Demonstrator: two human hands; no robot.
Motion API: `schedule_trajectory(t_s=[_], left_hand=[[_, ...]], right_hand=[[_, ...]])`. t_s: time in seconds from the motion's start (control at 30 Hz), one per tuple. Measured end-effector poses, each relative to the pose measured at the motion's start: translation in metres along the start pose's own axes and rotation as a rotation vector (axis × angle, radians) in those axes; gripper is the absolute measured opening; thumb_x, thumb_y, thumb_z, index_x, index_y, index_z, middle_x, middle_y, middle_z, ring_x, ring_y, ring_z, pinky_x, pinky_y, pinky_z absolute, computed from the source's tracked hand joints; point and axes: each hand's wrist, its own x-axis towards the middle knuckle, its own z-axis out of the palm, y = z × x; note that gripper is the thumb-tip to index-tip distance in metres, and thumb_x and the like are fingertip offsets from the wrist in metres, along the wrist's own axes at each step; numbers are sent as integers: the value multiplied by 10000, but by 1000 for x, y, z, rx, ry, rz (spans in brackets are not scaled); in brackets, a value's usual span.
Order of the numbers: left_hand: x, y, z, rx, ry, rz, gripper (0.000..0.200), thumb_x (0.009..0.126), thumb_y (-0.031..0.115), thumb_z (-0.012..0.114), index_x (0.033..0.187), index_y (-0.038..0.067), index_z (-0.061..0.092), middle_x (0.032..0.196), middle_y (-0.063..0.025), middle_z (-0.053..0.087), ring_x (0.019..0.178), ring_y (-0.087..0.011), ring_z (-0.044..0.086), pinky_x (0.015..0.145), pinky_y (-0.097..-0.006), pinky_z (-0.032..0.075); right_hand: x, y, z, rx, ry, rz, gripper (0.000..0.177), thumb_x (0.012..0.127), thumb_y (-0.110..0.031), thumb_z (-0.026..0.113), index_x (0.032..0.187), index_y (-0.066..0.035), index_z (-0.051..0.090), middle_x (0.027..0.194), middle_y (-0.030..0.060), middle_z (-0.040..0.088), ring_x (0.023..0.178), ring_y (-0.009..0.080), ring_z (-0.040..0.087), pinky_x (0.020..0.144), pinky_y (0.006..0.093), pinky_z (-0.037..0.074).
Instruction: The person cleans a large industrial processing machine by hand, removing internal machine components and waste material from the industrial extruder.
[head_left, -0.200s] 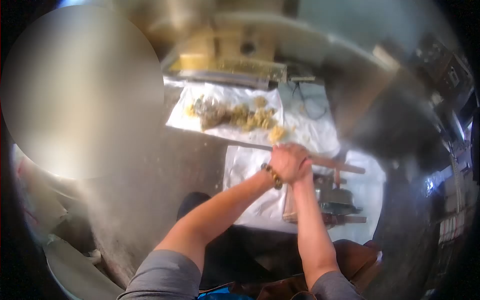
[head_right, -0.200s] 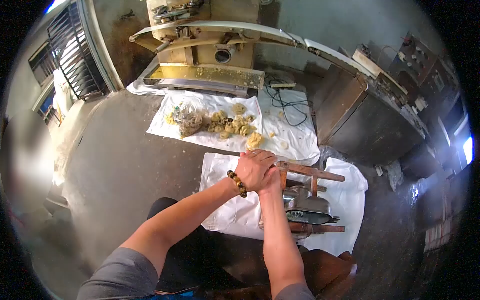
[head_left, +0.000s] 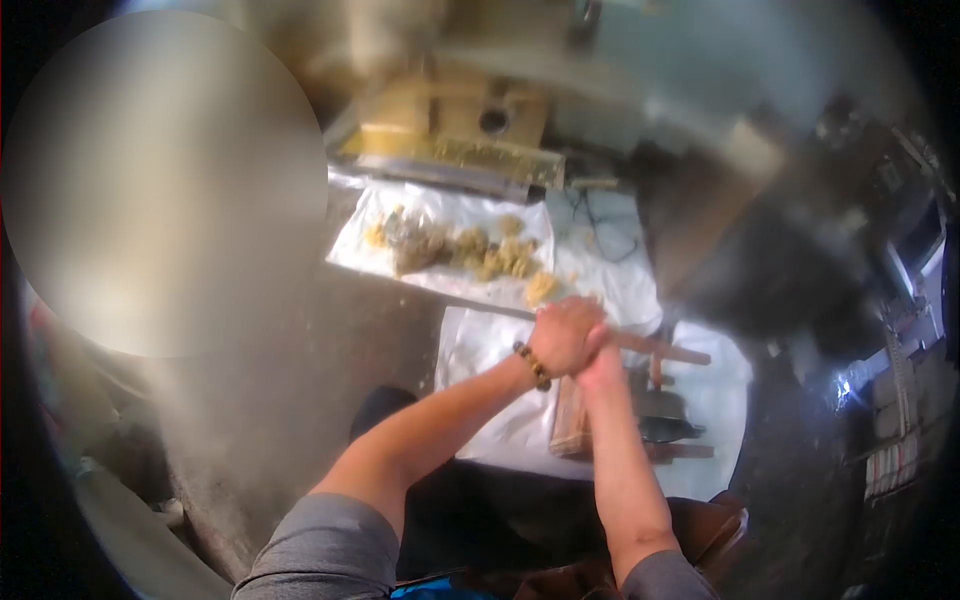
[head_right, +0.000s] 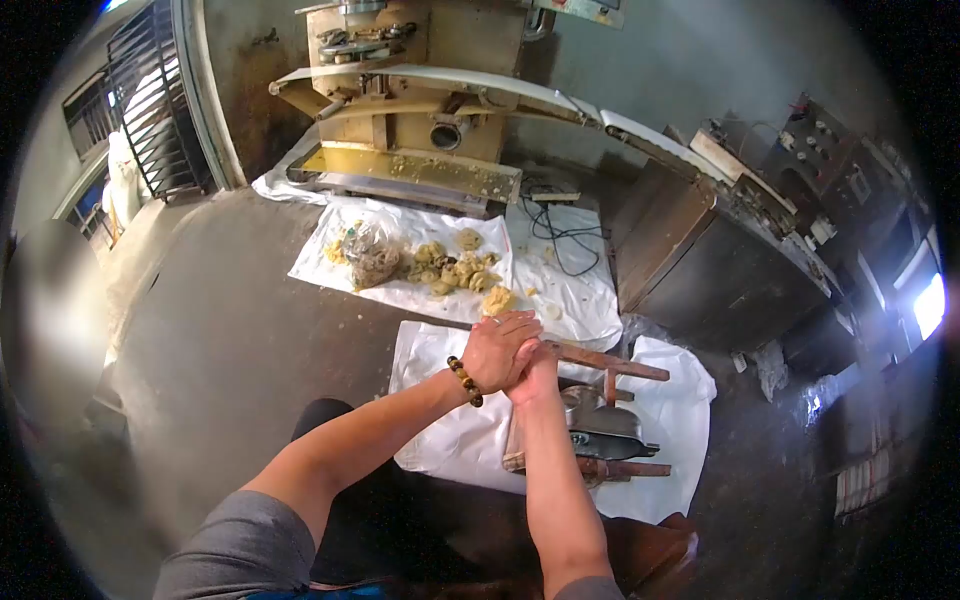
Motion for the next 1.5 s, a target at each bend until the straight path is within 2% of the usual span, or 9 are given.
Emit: schedule_trajectory(t_s=[0.23, 0.4, 0.5, 0.67, 0.87, 1.03, 1.23, 1.33, 1.5], left_hand=[[15, 6, -18, -85, -28, -40, 247, 973, 261, 572, 944, 49, 695, 1009, -139, 701, 988, -319, 656, 842, -428, 526], [25, 34, -43, -240, -128, -457, 270, 964, 303, 596, 979, 57, 706, 1031, -135, 697, 1001, -320, 645, 870, -415, 520], [29, 46, -49, -461, -1, -529, 300, 952, 345, 581, 986, 86, 728, 999, -139, 702, 946, -336, 658, 891, -469, 488], [36, 45, -67, -29, 340, 44, 295, 943, 323, 618, 1064, 69, 706, 1127, -129, 679, 1083, -319, 615, 955, -417, 491], [21, 50, -79, 65, 7, 172, 271, 906, 261, 650, 1092, 73, 708, 1192, -80, 678, 1146, -302, 602, 1010, -428, 472], [21, 45, -83, -6, 137, 130, 221, 909, 203, 629, 1040, 54, 724, 1179, -77, 698, 1147, -305, 619, 978, -416, 496], [22, 37, -85, -76, 47, 137, 324, 913, 313, 630, 1112, 67, 700, 1202, -103, 674, 1128, -330, 612, 994, -434, 479], [26, 54, -99, 107, 285, 195, 424, 886, 416, 653, 1145, 81, 685, 1159, -130, 661, 1084, -375, 601, 1000, -440, 470], [23, 47, -101, -30, 118, 230, 448, 808, 401, 763, 1104, 74, 684, 1110, -117, 663, 1013, -341, 624, 859, -421, 530]], right_hand=[[-26, -13, 39, 120, 134, -27, 484, 1006, -429, 479, 1269, -31, 564, 1300, 136, 613, 1220, 295, 583, 1088, 443, 437], [-23, -16, 30, 240, -100, 120, 569, 970, -467, 510, 1314, -14, 523, 1342, 174, 576, 1227, 314, 568, 1097, 453, 416], [-22, -6, 51, -144, -454, 121, 604, 957, -490, 527, 1330, -15, 511, 1319, 162, 583, 1231, 312, 561, 1091, 459, 417], [-22, -7, 40, 200, -389, 115, 562, 990, -460, 497, 1337, -18, 498, 1317, 159, 577, 1242, 275, 559, 1093, 442, 431], [9, -8, -15, 46, -246, -167, 521, 972, -373, 586, 1391, -82, 481, 1404, 107, 534, 1300, 288, 515, 1108, 453, 427], [-58, 12, 96, -77, -186, -151, 348, 1058, -200, 399, 1342, -22, 493, 1346, 131, 568, 1237, 257, 572, 1074, 382, 471], [-55, 9, 83, -199, -173, -210, 438, 1025, -284, 447, 1394, -49, 464, 1369, 129, 560, 1255, 278, 561, 1085, 422, 455], [-62, 1, 97, -78, 131, -97, 538, 1020, -455, 420, 1392, -73, 488, 1377, 136, 569, 1251, 306, 564, 1079, 466, 445], [-77, -3, 108, -176, 26, -91, 711, 994, -646, 408, 1330, -32, 532, 1304, 129, 624, 1210, 286, 594, 1047, 456, 466]])
